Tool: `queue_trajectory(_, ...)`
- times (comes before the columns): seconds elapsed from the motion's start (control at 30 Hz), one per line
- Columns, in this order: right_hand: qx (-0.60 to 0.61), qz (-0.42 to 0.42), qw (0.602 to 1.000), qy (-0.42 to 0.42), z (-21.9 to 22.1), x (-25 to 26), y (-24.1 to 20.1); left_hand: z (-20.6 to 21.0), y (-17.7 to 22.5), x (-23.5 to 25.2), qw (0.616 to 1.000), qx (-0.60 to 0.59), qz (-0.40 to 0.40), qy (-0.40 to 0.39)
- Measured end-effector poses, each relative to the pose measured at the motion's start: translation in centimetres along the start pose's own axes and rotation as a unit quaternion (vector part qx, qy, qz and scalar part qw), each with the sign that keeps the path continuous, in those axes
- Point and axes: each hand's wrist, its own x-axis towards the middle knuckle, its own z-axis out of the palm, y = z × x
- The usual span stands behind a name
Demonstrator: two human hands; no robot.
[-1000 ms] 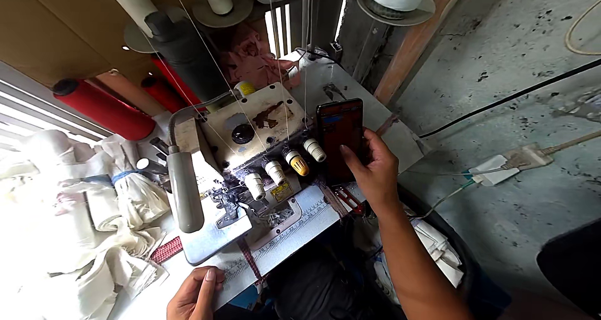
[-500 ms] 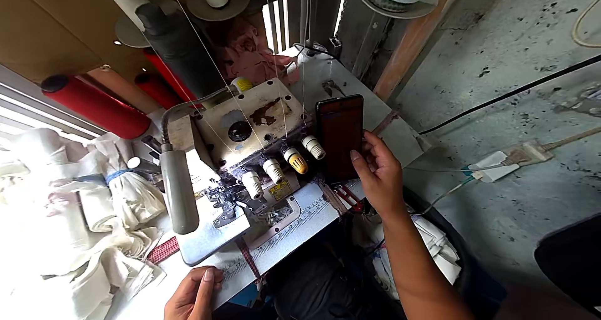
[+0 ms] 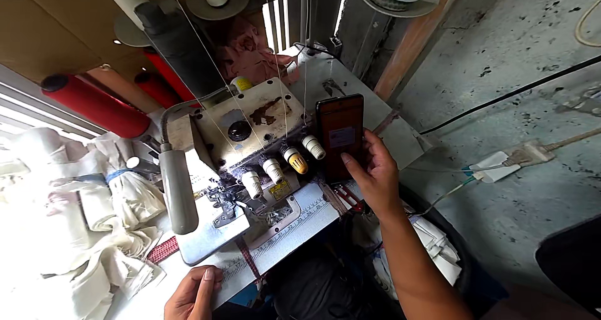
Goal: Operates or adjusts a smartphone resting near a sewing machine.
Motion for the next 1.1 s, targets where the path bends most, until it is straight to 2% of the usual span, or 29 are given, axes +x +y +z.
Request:
queue_trajectory(0.2, -0.053, -0.001, 0.998, 0.031, 1.3, 0.2, -0.2, 0.1, 0.1, -0.1, 1.000, 0.002, -0.003, 0.002)
queue_trajectory(0.3, -0.026, -0.016, 0.999, 0.015, 0.9, 0.1, 0.0, -0.1, 0.1, -0.1, 1.000, -0.011, -0.005, -0.006)
queue_trajectory(0.43, -0.030, -0.021, 0.999, -0.012, -0.5, -0.6, 0.5, -3.0, 1.1, 0.6, 0.996, -0.061, -0.010, -0.058)
queue_trajectory(0.57, -0.020, -0.008, 0.999, -0.034, -1.5, -1.2, 0.6, -5.3, 2.3, 1.7, 0.998, -0.044, 0.034, 0.016)
queue_trajectory(0.67, -0.019, 0.000, 0.999, -0.048, -1.7, -1.5, 0.5, -3.2, 1.1, 1.4, 0.998, -0.014, 0.005, 0.059)
queue_trajectory(0.77, -0.018, 0.015, 0.999, -0.049, -1.8, -1.6, 0.6, -1.7, -0.1, 1.0, 0.995, 0.072, 0.045, 0.052)
queue_trajectory(0.97, 0.016, 0.057, 0.997, -0.057, -1.7, -1.6, 0.4, -1.7, -0.5, 1.2, 0.992, 0.094, 0.049, 0.068)
queue_trajectory(1.1, 0.022, 0.049, 0.997, -0.045, -1.2, -1.2, 0.5, -2.0, -0.8, 1.0, 0.990, 0.112, 0.058, 0.067)
